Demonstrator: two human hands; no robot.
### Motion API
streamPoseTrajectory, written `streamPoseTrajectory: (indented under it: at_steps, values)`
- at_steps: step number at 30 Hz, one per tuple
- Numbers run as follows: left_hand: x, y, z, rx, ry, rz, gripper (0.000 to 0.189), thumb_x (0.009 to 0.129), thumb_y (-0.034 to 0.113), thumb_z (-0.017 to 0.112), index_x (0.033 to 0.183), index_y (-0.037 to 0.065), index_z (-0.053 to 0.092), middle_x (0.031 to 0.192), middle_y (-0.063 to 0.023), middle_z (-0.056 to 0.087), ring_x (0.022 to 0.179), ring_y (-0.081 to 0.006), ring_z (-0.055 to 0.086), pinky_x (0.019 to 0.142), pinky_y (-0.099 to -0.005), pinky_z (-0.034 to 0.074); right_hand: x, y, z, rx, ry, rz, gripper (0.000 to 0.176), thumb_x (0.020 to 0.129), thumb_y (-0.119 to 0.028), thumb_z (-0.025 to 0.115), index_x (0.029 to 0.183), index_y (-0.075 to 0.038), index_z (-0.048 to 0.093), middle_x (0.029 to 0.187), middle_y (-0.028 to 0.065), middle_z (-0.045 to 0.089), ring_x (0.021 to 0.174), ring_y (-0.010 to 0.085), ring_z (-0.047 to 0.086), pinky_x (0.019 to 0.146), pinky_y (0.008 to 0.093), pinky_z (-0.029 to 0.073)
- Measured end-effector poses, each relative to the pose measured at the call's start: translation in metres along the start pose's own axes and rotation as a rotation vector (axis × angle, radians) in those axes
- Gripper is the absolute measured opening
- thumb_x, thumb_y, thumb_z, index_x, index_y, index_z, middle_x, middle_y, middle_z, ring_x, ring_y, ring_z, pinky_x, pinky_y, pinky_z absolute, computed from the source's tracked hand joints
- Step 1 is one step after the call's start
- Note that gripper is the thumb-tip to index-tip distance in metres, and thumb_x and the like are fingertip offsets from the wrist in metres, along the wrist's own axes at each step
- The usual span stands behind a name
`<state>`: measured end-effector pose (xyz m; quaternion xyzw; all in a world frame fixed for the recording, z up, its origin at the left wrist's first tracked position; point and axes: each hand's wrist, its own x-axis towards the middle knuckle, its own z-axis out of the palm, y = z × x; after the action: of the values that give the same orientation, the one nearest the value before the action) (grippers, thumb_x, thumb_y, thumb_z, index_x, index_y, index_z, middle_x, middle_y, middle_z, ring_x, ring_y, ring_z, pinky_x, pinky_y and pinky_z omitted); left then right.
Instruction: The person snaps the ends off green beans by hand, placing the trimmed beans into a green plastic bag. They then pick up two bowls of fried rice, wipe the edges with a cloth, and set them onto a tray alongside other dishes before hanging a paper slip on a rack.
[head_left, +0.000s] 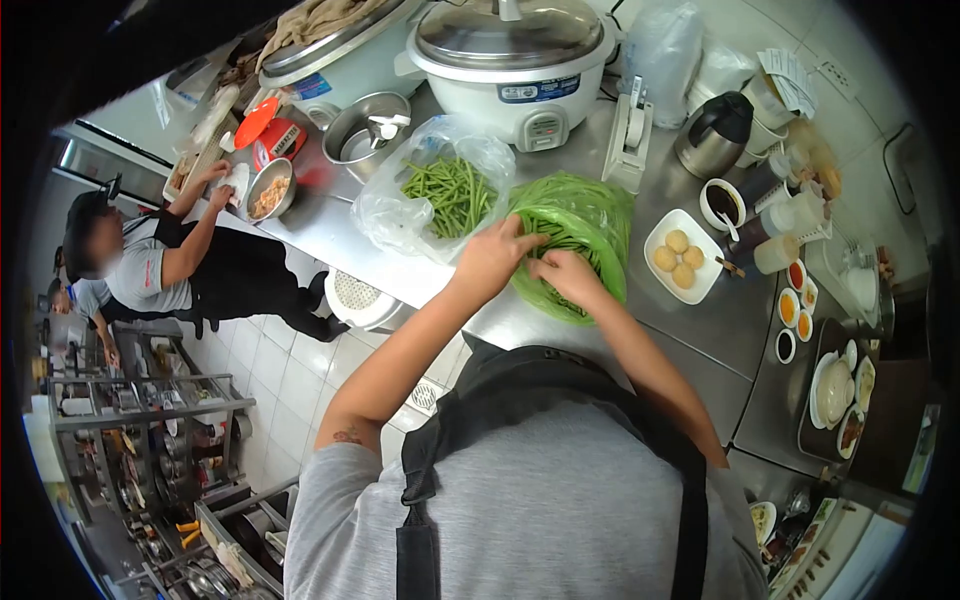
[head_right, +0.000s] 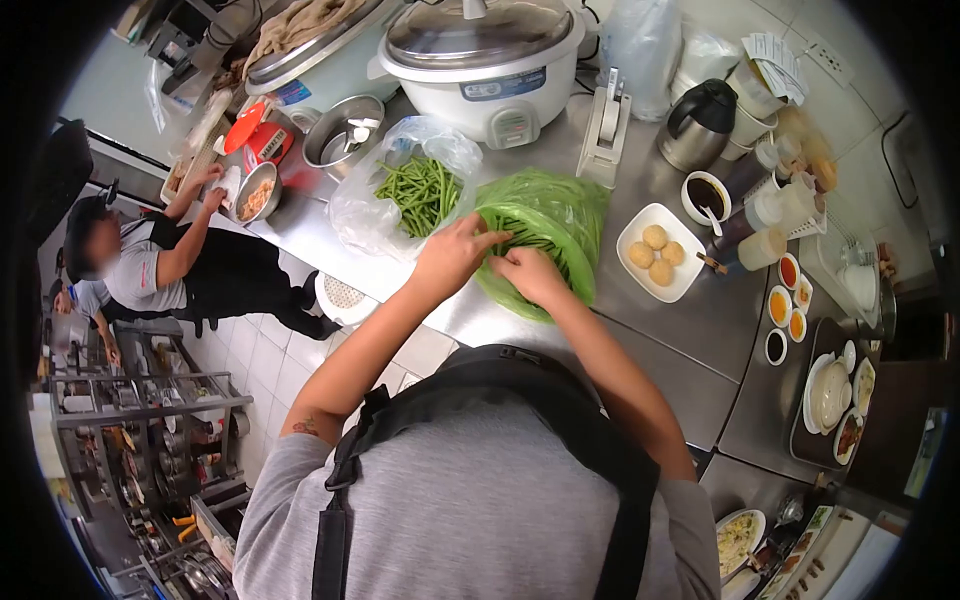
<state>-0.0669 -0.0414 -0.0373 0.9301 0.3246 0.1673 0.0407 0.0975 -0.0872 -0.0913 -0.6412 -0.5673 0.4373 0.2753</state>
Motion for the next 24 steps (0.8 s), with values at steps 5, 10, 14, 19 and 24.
streamPoseTrajectory:
  at_steps: [5,10,14,19,24]
  values:
    - [-0.003,0.017,-0.001,-0.197,-0.010,-0.002,0.019,0.074,0.021,0.067,0.092,0.015,0.071,0.079,-0.0043,0.056,0.079,-0.0220,0.060,0.064,-0.0357,0.049,-0.051,-0.014,-0.027,0.103,0.058,-0.064,0.033,0.086,-0.033,0.061,0.077,-0.002,0.063,0.066,0.0057,0.062,0.055,0.0113,0.051,0.054,0.0295,0.040]
    - [0.007,0.039,-0.006,-0.419,-0.005,-0.167,0.019,0.074,0.024,0.072,0.084,0.009,0.071,0.067,-0.0067,0.058,0.064,-0.0227,0.059,0.056,-0.0354,0.047,-0.073,-0.023,-0.038,0.401,0.403,-0.186,0.021,0.089,-0.021,0.060,0.079,-0.002,0.061,0.067,0.0011,0.061,0.056,0.0060,0.045,0.051,0.0238,0.037]
    - [0.012,0.056,-0.013,-0.737,-0.120,-0.342,0.019,0.078,0.022,0.072,0.081,0.004,0.070,0.059,-0.0046,0.058,0.053,-0.0116,0.051,0.052,-0.0273,0.043,-0.070,-0.022,-0.040,0.677,0.456,-0.159,0.022,0.092,-0.021,0.057,0.080,-0.003,0.058,0.065,-0.0023,0.054,0.055,0.0022,0.040,0.048,0.0201,0.033]
    - [0.006,0.057,-0.011,-1.056,-0.087,-0.454,0.024,0.084,0.021,0.069,0.077,-0.001,0.067,0.062,0.0007,0.059,0.056,-0.0037,0.046,0.052,-0.0221,0.040,-0.067,-0.017,-0.031,1.017,0.216,-0.133,0.021,0.095,-0.021,0.052,0.083,-0.004,0.056,0.061,-0.0055,0.043,0.053,0.0008,0.035,0.046,0.0186,0.029]
    - [0.005,0.046,-0.006,-1.213,-0.101,-0.542,0.028,0.089,0.024,0.063,0.072,0.002,0.063,0.063,0.0023,0.058,0.055,-0.0041,0.046,0.051,-0.0198,0.037,-0.069,0.003,-0.013,0.958,0.143,-0.091,0.017,0.095,-0.017,0.049,0.089,-0.003,0.056,0.064,-0.0037,0.043,0.051,0.0024,0.035,0.046,0.0185,0.030]
